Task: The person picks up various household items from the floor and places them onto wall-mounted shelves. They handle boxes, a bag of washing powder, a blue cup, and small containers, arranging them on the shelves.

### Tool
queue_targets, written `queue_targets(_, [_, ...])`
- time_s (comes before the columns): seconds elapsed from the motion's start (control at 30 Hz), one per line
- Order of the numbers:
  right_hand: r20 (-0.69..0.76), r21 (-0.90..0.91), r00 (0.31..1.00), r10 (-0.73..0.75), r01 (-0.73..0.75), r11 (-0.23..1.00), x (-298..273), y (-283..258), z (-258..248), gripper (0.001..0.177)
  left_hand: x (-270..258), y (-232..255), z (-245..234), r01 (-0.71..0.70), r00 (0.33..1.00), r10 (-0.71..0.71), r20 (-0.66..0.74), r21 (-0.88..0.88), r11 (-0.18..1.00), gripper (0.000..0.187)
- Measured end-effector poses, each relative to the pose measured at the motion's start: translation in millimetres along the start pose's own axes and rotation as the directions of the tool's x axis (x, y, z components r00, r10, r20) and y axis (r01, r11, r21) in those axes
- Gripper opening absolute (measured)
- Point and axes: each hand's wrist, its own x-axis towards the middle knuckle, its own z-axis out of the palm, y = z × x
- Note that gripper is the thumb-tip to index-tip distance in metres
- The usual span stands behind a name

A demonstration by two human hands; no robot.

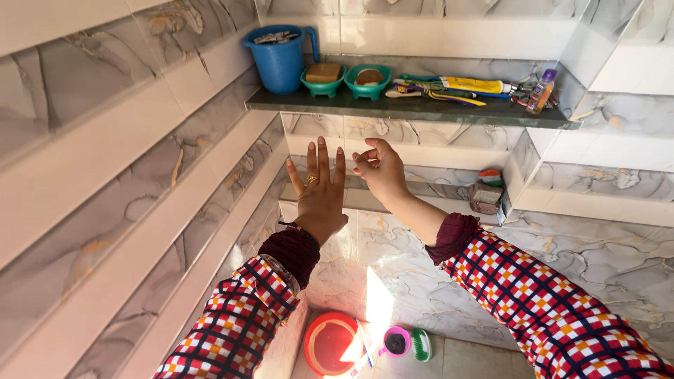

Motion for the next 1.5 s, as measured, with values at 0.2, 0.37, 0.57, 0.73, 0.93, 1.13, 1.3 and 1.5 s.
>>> queue_targets(0.2, [0.099,-0.012,0.992,0.081,-0.081,0.997,-33.4,6.5,-9.0,0.057,-24.9,15.0,6.6,0.036,0.997,-0.041,0.060,0.073,0.997,0.134])
queue_targets(0.37, [0.171,0.010,0.973,0.153,-0.157,0.988,-57.8,20.7,-12.5,0.060,-48.1,24.9,19.6,0.072,0.987,-0.084,0.136,0.092,0.993,0.140])
queue_targets(0.57, [0.211,-0.019,0.958,0.192,-0.192,0.981,-81.0,38.5,-8.6,0.058,-75.2,30.1,39.4,0.087,0.980,-0.102,0.169,0.096,0.992,0.135])
queue_targets(0.73, [0.247,-0.032,0.952,0.180,-0.177,0.984,-103.3,50.5,0.4,0.057,-94.7,29.4,55.3,0.092,0.979,-0.106,0.175,0.086,0.992,0.123])
queue_targets(0.93, [0.248,-0.060,0.942,0.224,-0.216,0.974,-128.6,72.1,16.3,0.057,-111.3,22.7,78.5,0.076,0.974,-0.091,0.209,0.079,0.994,0.115])
queue_targets(1.13, [0.223,-0.045,0.935,0.274,-0.271,0.961,-158.7,110.2,37.1,0.058,-133.2,12.7,117.6,0.044,0.963,-0.052,0.263,0.038,0.998,0.115])
queue_targets(1.3, [0.203,-0.067,0.919,0.339,-0.332,0.941,-193.1,143.2,64.4,0.058,-153.2,-0.9,155.5,-0.002,0.950,-0.023,0.312,0.078,0.997,0.117])
queue_targets(1.5, [0.164,-0.091,0.896,0.413,-0.403,0.910,-227.2,176.4,84.7,0.056,-171.1,-12.2,189.1,-0.020,0.913,0.006,0.408,0.030,0.999,0.124])
